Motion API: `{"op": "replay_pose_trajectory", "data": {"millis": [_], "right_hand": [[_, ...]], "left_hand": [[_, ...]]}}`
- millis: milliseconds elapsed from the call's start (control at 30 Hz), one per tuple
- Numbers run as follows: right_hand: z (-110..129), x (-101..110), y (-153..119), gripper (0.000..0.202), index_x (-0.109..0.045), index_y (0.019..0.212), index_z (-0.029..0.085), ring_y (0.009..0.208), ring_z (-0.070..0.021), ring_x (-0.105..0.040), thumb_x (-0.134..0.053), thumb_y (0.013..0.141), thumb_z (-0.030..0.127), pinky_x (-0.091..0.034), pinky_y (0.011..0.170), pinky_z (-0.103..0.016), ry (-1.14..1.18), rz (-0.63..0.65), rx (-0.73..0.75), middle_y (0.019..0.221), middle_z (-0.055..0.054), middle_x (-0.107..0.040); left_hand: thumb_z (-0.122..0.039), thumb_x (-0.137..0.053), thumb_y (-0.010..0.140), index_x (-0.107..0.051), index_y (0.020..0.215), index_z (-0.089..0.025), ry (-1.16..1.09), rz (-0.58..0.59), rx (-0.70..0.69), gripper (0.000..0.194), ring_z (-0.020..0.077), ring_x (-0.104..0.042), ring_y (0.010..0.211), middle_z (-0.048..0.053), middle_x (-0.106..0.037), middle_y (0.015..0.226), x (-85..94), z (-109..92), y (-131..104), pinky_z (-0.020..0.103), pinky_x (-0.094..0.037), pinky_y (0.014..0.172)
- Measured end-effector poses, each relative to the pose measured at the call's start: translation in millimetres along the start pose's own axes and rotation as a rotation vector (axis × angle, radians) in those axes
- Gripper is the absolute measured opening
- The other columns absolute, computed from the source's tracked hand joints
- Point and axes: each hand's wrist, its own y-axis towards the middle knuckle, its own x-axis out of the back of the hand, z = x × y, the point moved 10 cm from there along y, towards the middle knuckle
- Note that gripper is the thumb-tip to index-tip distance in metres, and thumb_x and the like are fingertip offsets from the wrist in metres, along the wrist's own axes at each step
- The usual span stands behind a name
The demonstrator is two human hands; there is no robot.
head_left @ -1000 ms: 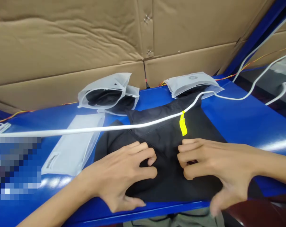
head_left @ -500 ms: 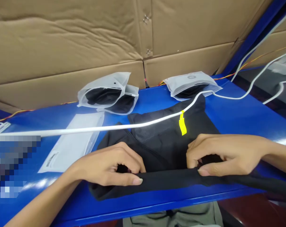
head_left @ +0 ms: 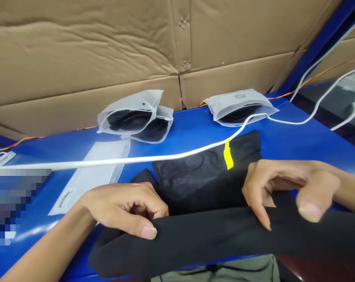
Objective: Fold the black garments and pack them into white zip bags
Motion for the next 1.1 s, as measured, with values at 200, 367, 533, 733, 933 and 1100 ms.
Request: {"op": "replay_pose_trajectory", "data": {"millis": [200,367,533,733,933,1100], "right_hand": [[-25,12,-12,0.048,-0.075,0.118,0.024,0.09,-0.0233,-0.08,-0.079,0.09,0.063,-0.063,0.074,-0.029,0.453,-0.068,-0.128,0.101,-0.007,-0.08],[-52,52,-14,0.04,-0.074,0.126,0.03,0.11,-0.0258,-0.08,-0.086,0.088,0.033,-0.066,0.09,-0.034,0.456,-0.388,-0.186,0.124,-0.006,-0.08],[-75,72,-27,0.039,-0.077,0.12,0.029,0.099,-0.026,-0.082,-0.088,0.085,0.041,-0.066,0.084,-0.035,0.51,-0.555,-0.317,0.115,-0.006,-0.083],[-79,95,-32,0.038,-0.082,0.111,0.028,0.111,-0.0316,-0.077,-0.088,0.083,0.054,-0.063,0.101,-0.047,0.121,-0.655,-0.306,0.118,-0.006,-0.082],[-75,98,-32,0.051,-0.083,0.112,0.028,0.114,-0.0354,-0.075,-0.08,0.084,0.07,-0.061,0.104,-0.054,-0.02,-0.676,-0.322,0.117,-0.008,-0.082],[-74,96,-33,0.051,-0.082,0.116,0.03,0.106,-0.0353,-0.077,-0.084,0.08,0.066,-0.066,0.092,-0.05,-0.127,-0.582,-0.346,0.114,-0.007,-0.083]], "left_hand": [[-0.081,-0.055,0.095,-0.046,0.075,-0.023,-0.021,-0.292,0.122,0.061,0.0135,-0.046,0.053,-0.003,-0.049,0.063,40.2,19,-25,0.025,-0.038,0.046],[-0.062,-0.06,0.098,-0.064,0.084,-0.022,0.216,-0.791,0.261,0.042,0.0177,-0.064,0.067,-0.001,-0.068,0.077,93.5,35,-53,0.024,-0.051,0.057],[-0.052,-0.057,0.1,-0.071,0.096,-0.022,0.629,-0.977,0.125,0.034,0.0279,-0.071,0.107,0.007,-0.078,0.112,108.6,15,-54,0.037,-0.058,0.096],[-0.045,-0.047,0.105,-0.07,0.108,-0.022,0.78,-0.938,0.128,0.033,0.0273,-0.075,0.105,0.009,-0.08,0.116,100.6,16,-49,0.036,-0.058,0.09],[-0.045,-0.046,0.105,-0.07,0.102,-0.022,0.812,-0.947,0.174,0.033,0.0252,-0.075,0.092,0.005,-0.081,0.103,101.6,19,-48,0.031,-0.053,0.078],[-0.048,-0.046,0.108,-0.07,0.105,-0.022,0.833,-0.925,0.169,0.036,0.022,-0.075,0.09,0.0,-0.08,0.102,98.3,20,-47,0.027,-0.051,0.077]]}}
